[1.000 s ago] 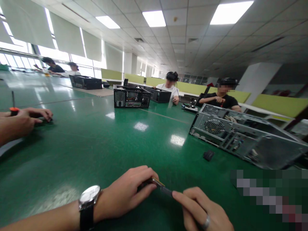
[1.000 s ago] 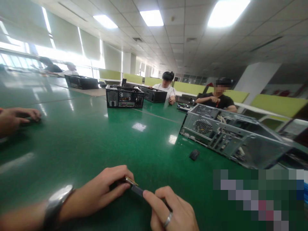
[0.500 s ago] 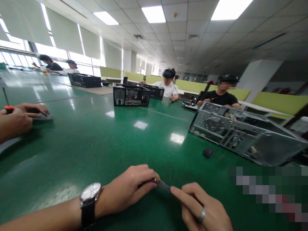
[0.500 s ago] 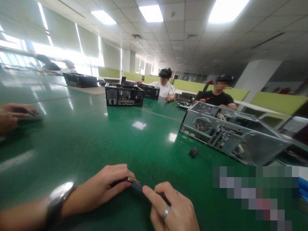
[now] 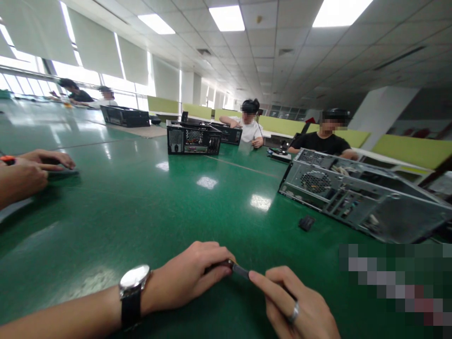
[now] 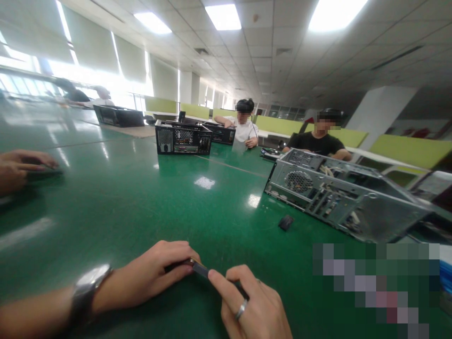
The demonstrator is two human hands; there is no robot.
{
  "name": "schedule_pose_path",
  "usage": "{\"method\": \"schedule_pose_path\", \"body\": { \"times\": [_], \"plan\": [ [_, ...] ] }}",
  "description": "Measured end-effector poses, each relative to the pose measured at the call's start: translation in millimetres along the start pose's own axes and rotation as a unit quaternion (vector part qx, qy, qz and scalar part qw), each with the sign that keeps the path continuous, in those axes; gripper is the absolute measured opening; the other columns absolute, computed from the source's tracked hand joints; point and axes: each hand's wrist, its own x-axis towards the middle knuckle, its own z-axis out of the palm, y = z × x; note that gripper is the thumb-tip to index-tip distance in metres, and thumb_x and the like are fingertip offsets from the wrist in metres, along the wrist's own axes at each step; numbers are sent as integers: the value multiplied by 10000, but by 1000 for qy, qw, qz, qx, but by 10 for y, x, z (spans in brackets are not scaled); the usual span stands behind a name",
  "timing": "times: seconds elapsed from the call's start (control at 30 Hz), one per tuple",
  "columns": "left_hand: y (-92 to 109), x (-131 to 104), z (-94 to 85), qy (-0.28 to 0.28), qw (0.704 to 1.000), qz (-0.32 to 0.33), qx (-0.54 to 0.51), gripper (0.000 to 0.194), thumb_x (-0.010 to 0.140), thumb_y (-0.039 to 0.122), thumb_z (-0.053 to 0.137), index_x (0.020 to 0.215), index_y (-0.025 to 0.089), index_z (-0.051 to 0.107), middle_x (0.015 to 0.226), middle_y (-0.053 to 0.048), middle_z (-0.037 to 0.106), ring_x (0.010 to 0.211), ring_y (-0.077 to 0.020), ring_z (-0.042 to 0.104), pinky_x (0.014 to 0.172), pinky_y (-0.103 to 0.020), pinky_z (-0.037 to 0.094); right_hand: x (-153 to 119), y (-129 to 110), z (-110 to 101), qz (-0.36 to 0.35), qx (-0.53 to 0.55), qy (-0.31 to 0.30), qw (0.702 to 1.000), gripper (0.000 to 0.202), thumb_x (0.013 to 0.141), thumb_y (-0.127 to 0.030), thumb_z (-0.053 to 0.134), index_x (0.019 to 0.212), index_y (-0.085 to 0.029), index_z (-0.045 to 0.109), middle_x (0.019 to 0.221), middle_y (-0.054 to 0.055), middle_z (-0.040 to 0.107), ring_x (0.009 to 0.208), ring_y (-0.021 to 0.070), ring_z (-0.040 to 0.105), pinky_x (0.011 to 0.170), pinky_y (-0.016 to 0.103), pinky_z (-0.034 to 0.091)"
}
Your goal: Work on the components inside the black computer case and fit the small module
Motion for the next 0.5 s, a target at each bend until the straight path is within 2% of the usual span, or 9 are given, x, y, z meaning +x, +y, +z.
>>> {"method": "schedule_pose_path", "body": {
  "times": [0.2, 0.4, 0.5],
  "plan": [
    [5, 3, 8, 0, 1000, -17, -4, 131, 1001, 220, 534, 1016, 175, 656, 891, -17, 656, 793, -134, 596, 712, -230, 429, 31, -28, -10, 11, 32, 37, 999, 468, 903, -28, 449, 1321, -193, 580, 907, 46, 647, 674, 103, 653, 587, 191, 540],
    [-9, 14, 12, 11, 999, -38, -31, 129, 989, 233, 545, 986, 174, 659, 847, 0, 643, 724, -111, 562, 661, -209, 408, 71, -38, -21, 76, 77, 80, 991, 387, 953, -58, 451, 1290, -195, 582, 949, 55, 645, 732, 104, 669, 641, 188, 548],
    [0, 12, 20, 13, 999, -41, -24, 115, 978, 219, 547, 966, 182, 655, 842, 6, 638, 724, -108, 557, 667, -205, 402, 26, -23, -1, 60, 52, 124, 989, 381, 950, -61, 457, 1276, -199, 595, 905, 49, 644, 689, 103, 675, 605, 181, 543]
  ]
}}
